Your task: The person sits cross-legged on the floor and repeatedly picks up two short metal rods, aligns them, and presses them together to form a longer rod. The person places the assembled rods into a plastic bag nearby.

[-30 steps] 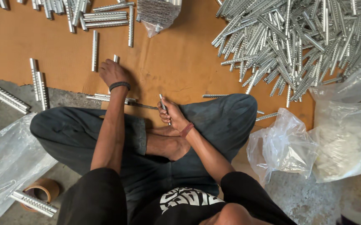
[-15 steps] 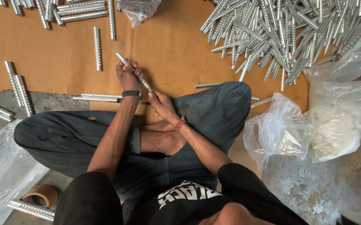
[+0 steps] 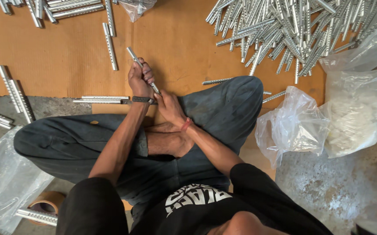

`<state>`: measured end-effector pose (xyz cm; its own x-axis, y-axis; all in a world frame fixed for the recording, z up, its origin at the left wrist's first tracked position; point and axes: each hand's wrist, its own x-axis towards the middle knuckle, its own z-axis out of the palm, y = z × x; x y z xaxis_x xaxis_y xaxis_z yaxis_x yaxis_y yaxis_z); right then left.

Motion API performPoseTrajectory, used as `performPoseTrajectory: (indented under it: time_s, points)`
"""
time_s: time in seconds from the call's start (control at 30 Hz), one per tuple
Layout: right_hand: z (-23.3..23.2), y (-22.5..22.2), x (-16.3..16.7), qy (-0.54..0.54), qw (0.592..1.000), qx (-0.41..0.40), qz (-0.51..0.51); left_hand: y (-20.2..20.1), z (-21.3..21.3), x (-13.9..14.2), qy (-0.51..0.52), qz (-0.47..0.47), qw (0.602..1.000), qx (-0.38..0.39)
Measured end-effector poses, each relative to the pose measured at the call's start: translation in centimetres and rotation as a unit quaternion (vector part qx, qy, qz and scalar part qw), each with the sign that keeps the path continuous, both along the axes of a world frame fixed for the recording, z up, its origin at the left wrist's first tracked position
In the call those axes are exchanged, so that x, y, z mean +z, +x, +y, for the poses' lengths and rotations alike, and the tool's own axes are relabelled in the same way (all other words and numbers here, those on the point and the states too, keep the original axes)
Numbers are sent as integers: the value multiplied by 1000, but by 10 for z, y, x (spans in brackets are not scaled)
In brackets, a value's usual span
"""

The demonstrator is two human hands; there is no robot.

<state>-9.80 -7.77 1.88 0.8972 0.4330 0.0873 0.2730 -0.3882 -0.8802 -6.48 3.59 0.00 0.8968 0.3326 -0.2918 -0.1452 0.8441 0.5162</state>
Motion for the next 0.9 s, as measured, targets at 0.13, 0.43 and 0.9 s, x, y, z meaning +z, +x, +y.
performPoseTrajectory:
  time_s: [0.13,0.43,0.9]
  points:
    - [-9,9,-5,260,782,55,564,-4,1,-2,-51,-24,997,-51]
    - [-25,3,-15,400,489,123,765,31,31,-7,-80,3,995,-68]
    - [-8,4,-27,385,610,56,690,129,7,53,657,115,736,115]
